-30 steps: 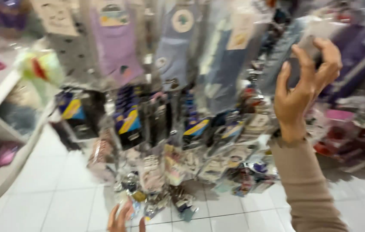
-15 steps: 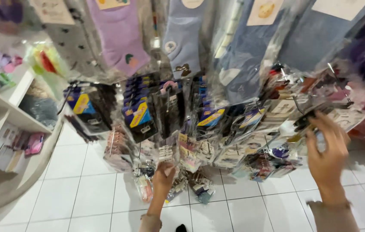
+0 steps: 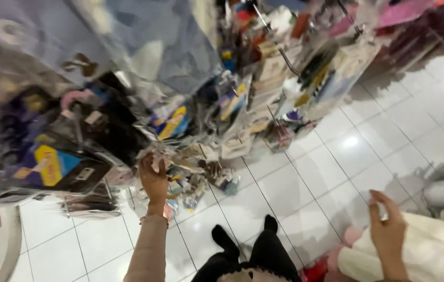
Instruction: Organizing and selecting various pairs of packaged socks from a retail display rack.
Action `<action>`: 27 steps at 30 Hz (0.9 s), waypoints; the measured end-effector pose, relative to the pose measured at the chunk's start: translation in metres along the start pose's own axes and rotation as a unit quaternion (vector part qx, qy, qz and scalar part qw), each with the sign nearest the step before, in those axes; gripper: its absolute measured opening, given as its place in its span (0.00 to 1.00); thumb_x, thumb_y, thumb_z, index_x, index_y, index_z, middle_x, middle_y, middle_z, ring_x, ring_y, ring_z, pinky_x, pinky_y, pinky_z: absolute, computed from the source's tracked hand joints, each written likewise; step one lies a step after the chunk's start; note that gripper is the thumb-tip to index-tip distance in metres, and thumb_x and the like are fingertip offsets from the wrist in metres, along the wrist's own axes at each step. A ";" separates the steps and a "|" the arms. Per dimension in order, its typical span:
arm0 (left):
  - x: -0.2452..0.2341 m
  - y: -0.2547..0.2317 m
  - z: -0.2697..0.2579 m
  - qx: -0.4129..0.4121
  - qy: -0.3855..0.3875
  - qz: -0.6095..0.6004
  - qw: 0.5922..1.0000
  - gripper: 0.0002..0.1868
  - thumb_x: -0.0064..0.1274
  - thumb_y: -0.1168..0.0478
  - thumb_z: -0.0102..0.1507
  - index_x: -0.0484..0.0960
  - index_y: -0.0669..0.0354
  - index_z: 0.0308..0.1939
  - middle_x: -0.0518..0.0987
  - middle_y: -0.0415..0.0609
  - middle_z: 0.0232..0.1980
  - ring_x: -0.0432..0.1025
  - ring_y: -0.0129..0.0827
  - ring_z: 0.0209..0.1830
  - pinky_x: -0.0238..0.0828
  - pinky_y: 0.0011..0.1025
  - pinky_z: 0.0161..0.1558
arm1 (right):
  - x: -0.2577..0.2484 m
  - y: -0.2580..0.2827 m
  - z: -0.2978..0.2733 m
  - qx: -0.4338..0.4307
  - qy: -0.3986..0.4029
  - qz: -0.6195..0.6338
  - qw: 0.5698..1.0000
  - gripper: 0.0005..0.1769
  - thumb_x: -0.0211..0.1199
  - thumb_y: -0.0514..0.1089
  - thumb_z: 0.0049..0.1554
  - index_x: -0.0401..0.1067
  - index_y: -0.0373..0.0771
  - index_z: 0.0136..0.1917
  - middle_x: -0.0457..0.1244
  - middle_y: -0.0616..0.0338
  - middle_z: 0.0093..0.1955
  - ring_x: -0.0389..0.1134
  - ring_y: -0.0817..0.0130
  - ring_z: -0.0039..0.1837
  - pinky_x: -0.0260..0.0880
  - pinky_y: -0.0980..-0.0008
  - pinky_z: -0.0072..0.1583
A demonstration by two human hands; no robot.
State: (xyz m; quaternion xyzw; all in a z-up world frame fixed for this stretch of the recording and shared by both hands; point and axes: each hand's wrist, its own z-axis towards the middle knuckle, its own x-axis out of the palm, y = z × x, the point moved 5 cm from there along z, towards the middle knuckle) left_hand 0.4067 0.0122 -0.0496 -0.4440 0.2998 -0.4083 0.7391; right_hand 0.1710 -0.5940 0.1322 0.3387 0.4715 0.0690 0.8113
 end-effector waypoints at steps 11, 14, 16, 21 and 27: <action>-0.069 0.104 -0.317 -0.389 0.365 0.334 0.777 0.35 0.57 0.50 0.64 0.63 0.57 0.72 0.66 0.63 0.71 0.63 0.58 0.70 0.63 0.45 0.69 | 0.188 -0.041 -0.168 -0.102 0.576 -0.052 0.809 0.25 0.67 0.56 0.57 0.70 0.46 0.64 0.68 0.55 0.63 0.72 0.56 0.60 0.71 0.61 0.63; -0.102 0.113 -0.369 -0.291 0.447 0.419 0.735 0.29 0.50 0.52 0.66 0.65 0.52 0.69 0.71 0.55 0.60 0.68 0.47 0.61 0.61 0.39 0.72 | 0.213 -0.022 -0.186 -0.130 0.633 -0.036 0.762 0.24 0.64 0.56 0.59 0.69 0.45 0.64 0.67 0.55 0.64 0.69 0.55 0.63 0.68 0.61 0.64; -0.122 0.113 -0.415 -0.184 0.522 0.496 0.669 0.23 0.44 0.55 0.68 0.66 0.48 0.67 0.75 0.46 0.49 0.72 0.37 0.52 0.59 0.33 0.75 | 0.213 -0.007 -0.176 -0.131 0.665 -0.031 0.734 0.24 0.63 0.55 0.60 0.69 0.44 0.65 0.67 0.55 0.65 0.68 0.56 0.64 0.68 0.61 0.65; -0.141 0.117 -0.454 -0.492 0.262 0.391 0.732 0.22 0.41 0.52 0.71 0.68 0.55 0.66 0.75 0.50 0.50 0.70 0.38 0.54 0.64 0.22 0.68 | 0.205 0.009 -0.135 -0.126 0.732 -0.099 0.663 0.23 0.61 0.54 0.61 0.69 0.44 0.66 0.65 0.55 0.65 0.67 0.59 0.66 0.67 0.64 0.67; -0.086 0.075 -0.522 -0.656 -0.010 0.173 0.735 0.34 0.60 0.48 0.62 0.72 0.62 0.67 0.85 0.64 0.51 0.78 0.53 0.55 0.74 0.42 0.58 | 0.204 -0.003 -0.066 -0.167 0.753 -0.203 0.603 0.23 0.59 0.55 0.61 0.69 0.46 0.67 0.65 0.60 0.67 0.67 0.62 0.67 0.68 0.64 0.67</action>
